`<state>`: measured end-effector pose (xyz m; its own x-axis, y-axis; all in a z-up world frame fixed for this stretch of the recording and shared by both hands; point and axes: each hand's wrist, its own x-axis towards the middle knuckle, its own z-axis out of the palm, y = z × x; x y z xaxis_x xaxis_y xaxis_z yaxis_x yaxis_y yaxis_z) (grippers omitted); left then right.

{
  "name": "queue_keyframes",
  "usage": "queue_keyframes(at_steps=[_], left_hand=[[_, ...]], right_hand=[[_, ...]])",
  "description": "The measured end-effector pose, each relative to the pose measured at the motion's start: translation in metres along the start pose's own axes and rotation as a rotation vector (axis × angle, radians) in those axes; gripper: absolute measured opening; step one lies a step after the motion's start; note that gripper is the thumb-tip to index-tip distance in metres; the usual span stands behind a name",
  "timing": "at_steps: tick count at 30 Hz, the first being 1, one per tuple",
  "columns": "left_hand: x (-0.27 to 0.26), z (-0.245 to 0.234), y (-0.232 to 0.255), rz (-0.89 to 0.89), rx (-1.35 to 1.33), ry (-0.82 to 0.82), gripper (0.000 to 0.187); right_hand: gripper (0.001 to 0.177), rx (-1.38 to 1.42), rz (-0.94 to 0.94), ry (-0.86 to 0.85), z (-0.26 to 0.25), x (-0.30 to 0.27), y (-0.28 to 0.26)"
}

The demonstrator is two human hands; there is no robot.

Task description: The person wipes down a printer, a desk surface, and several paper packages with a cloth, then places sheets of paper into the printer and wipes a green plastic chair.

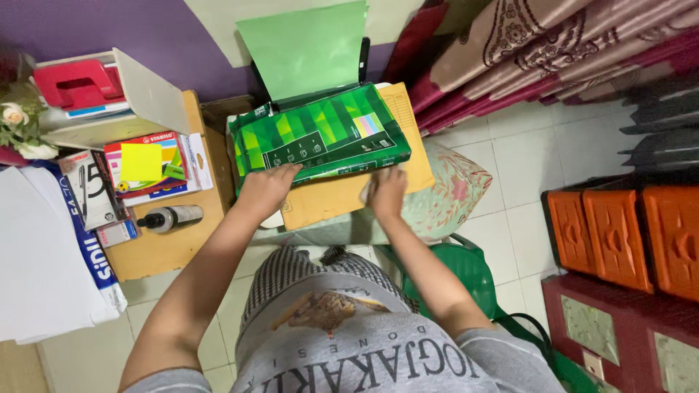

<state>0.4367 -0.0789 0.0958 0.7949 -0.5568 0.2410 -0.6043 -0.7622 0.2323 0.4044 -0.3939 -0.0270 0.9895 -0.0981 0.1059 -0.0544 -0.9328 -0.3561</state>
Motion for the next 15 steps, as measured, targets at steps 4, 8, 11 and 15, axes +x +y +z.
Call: queue_keyframes(at_steps=[4,8,11,15], left_hand=[[0.024,-0.038,0.004,0.000,0.024,-0.075,0.044],[0.051,-0.086,0.014,-0.030,0.036,-0.128,0.050],[0.054,-0.109,0.026,-0.091,-0.096,-0.156,0.049],[0.044,-0.100,0.023,-0.180,-0.472,-0.156,0.048]], right_hand=[[0.046,0.335,-0.262,-0.082,0.003,-0.033,-0.031],[0.039,0.579,0.016,0.183,-0.001,-0.012,0.004],[0.042,0.799,0.283,0.365,-0.027,0.017,0.046],[0.044,1.209,0.445,0.520,-0.079,0.036,0.074]])
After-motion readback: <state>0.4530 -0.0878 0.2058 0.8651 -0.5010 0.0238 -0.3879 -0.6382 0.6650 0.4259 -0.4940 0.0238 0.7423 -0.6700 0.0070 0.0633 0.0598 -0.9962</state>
